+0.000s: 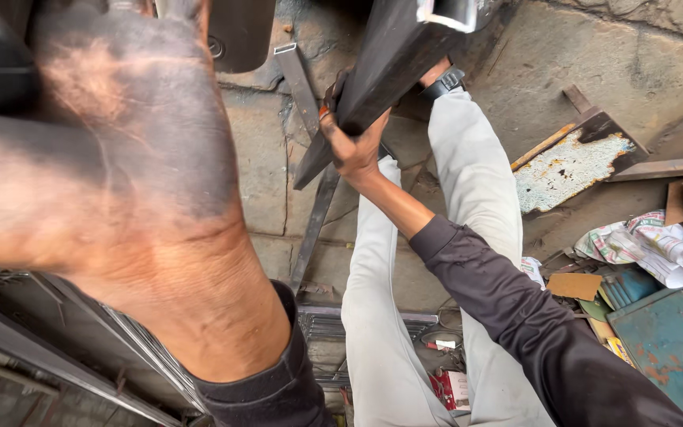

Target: The person lifts and repositions a long square steel tube, sliding and aligning it on a metal rack in the workshop. They then walk across the floor, pick up a small item, and pick up a cloth near the end.

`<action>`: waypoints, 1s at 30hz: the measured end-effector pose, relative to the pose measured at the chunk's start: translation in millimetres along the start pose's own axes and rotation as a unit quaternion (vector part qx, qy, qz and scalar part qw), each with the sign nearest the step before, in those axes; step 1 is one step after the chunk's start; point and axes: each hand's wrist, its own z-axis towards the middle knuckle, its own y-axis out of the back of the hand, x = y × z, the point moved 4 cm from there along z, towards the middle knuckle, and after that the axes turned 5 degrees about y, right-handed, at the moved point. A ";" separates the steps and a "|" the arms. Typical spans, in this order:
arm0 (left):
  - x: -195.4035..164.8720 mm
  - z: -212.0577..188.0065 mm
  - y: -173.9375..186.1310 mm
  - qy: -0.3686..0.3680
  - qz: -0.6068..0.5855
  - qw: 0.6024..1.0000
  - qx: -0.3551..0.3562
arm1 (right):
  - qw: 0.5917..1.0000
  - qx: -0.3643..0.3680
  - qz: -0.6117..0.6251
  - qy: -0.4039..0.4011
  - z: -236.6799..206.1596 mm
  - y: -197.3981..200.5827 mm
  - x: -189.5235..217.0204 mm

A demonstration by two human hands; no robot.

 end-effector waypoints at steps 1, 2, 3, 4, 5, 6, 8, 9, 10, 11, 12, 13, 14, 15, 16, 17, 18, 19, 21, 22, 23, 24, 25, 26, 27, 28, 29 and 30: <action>-0.3 1.4 -2.1 -0.001 -0.001 1.000 0.002 | 1.000 -0.005 -0.012 0.005 0.6 0.3 -0.8; 0.6 3.6 -4.6 -0.004 0.000 1.000 0.005 | 0.999 -0.007 -0.044 0.004 0.7 0.4 -1.9; 1.3 5.7 -6.6 -0.007 0.001 1.000 0.004 | 0.997 -0.007 -0.075 0.002 0.3 0.2 -3.1; 1.2 7.4 -8.7 -0.008 0.002 1.000 0.005 | 0.995 -0.007 -0.104 -0.003 -0.2 -0.2 -4.7; 1.4 8.4 -10.4 -0.009 0.001 1.000 0.003 | 0.997 -0.019 -0.070 -0.026 -1.1 0.3 -7.8; 0.8 9.3 -12.1 -0.010 0.006 1.000 0.003 | 0.998 -0.031 -0.036 -0.048 -1.7 0.6 -11.2; 1.3 9.3 -14.7 -0.013 0.008 1.000 0.003 | 0.995 -0.042 -0.053 -0.069 -1.9 2.9 -16.4; 2.1 9.4 -15.3 -0.017 0.004 1.000 0.003 | 0.992 -0.042 -0.103 -0.065 -0.6 4.7 -18.2; 2.1 9.2 -15.3 -0.017 0.010 1.000 0.002 | 0.986 -0.042 -0.152 -0.059 1.9 6.3 -20.4; 2.5 9.7 -14.7 -0.019 0.011 1.000 0.002 | 0.985 -0.054 -0.149 -0.062 5.4 8.7 -24.0; 3.2 9.9 -14.3 -0.020 0.013 1.000 0.001 | 0.985 -0.067 -0.147 -0.067 9.8 11.0 -27.8; 2.7 10.6 -13.2 -0.023 0.014 1.000 0.000 | 0.984 -0.080 -0.145 -0.072 14.4 13.6 -31.4; 3.6 10.1 -13.5 -0.025 0.018 1.000 -0.001 | 0.985 -0.086 -0.133 -0.075 19.6 15.1 -34.6; 3.5 9.2 -13.4 -0.028 0.020 0.999 -0.001 | 0.985 -0.093 -0.122 -0.077 25.3 16.0 -37.3; 6.1 7.4 -14.3 -0.031 0.026 0.999 -0.006 | 0.986 -0.099 -0.110 -0.079 31.0 16.6 -39.3; 7.8 3.0 -15.3 -0.037 0.036 0.999 -0.011 | 0.985 -0.115 -0.075 -0.101 36.0 17.0 -42.4; 13.8 -2.4 -17.1 -0.041 0.053 0.998 -0.019 | 0.983 -0.131 -0.039 -0.123 41.6 16.9 -44.8; 18.9 -10.9 -18.5 -0.049 0.077 0.995 -0.025 | 0.979 -0.147 -0.001 -0.142 46.8 16.7 -46.3; 46.2 -31.7 -23.5 -0.043 0.223 0.972 -0.056 | 0.981 -0.132 -0.082 -0.112 58.1 16.6 -39.6; 61.0 -40.7 -20.1 -0.040 0.312 0.947 -0.072 | 0.979 -0.126 -0.126 -0.098 62.6 16.6 -35.2; 75.1 -49.7 -11.7 -0.030 0.471 0.874 -0.113 | 0.978 -0.135 -0.116 -0.107 65.0 16.7 -33.5; 88.6 -53.1 -2.6 -0.072 0.566 0.815 -0.102 | 0.977 -0.144 -0.106 -0.117 66.7 16.0 -31.4; 107.0 -51.0 8.6 -0.114 0.650 0.746 -0.090 | 0.976 -0.152 -0.097 -0.124 68.3 15.3 -29.0; 127.8 -47.3 19.7 -0.156 0.723 0.668 -0.080 | 0.978 -0.145 -0.090 -0.121 69.5 14.1 -27.7; 147.5 -41.4 34.6 -0.173 0.714 0.675 -0.072 | 0.980 -0.137 -0.083 -0.117 71.0 11.6 -25.8; 164.7 -35.9 50.6 -0.188 0.705 0.681 -0.063 | 0.982 -0.129 -0.075 -0.117 72.4 9.3 -24.0; 179.7 -33.2 65.6 -0.199 0.698 0.686 -0.052 | 0.981 -0.134 -0.062 -0.126 72.9 7.6 -23.3; 201.6 -25.9 86.1 -0.072 0.656 0.751 -0.018 | 0.980 -0.141 -0.049 -0.135 74.4 6.1 -22.4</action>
